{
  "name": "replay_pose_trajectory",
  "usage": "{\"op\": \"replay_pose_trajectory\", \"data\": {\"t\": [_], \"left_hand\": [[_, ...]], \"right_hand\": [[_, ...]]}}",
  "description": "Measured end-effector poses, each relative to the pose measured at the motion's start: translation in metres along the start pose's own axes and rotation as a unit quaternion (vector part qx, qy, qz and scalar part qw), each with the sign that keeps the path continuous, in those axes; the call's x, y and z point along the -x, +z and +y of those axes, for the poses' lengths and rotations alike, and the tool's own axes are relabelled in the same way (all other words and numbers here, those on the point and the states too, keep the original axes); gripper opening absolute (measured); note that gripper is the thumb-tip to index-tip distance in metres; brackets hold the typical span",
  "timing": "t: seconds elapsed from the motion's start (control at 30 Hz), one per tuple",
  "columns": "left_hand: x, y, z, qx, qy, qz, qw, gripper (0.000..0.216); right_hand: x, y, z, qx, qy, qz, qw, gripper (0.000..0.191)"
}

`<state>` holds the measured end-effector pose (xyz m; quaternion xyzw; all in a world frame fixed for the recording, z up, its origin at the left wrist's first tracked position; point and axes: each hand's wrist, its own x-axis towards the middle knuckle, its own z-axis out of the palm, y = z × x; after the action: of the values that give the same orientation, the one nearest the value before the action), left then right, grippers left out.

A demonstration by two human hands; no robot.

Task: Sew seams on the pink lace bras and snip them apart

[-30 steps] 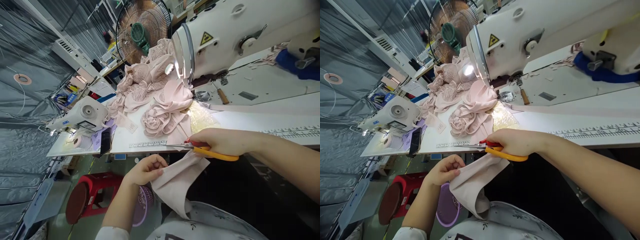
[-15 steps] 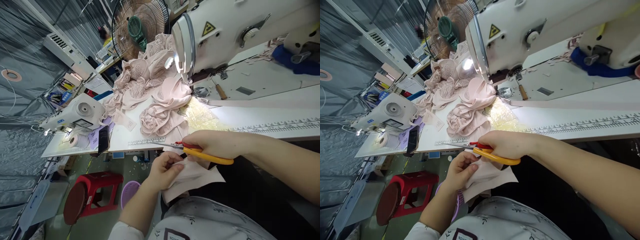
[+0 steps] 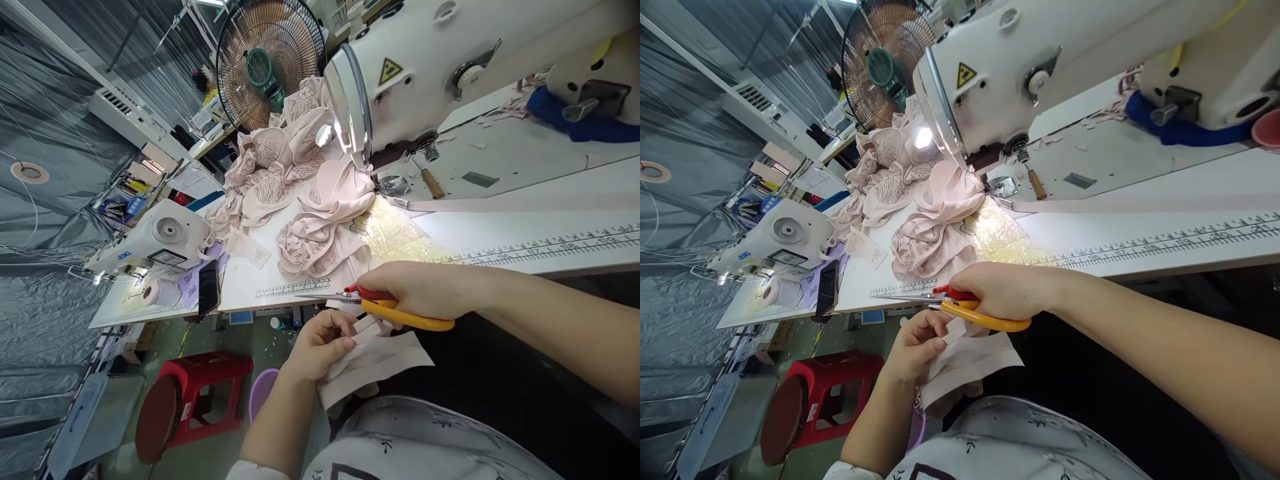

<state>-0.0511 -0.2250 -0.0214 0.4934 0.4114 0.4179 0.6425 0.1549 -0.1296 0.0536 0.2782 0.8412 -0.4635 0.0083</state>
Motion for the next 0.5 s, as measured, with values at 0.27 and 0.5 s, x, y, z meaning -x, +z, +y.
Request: {"op": "replay_pose_trajectory", "data": {"t": [0.27,0.5], "left_hand": [[0.002,0.009,0.009,-0.094,0.036,-0.020,0.995,0.023],[0.012,0.011,0.015,-0.248,0.184,-0.045,0.950,0.009]], "right_hand": [[0.003,0.002,-0.001,0.073,-0.008,0.038,0.997,0.017],[0.006,0.004,0.004,0.027,-0.004,0.050,0.998,0.013]]}}
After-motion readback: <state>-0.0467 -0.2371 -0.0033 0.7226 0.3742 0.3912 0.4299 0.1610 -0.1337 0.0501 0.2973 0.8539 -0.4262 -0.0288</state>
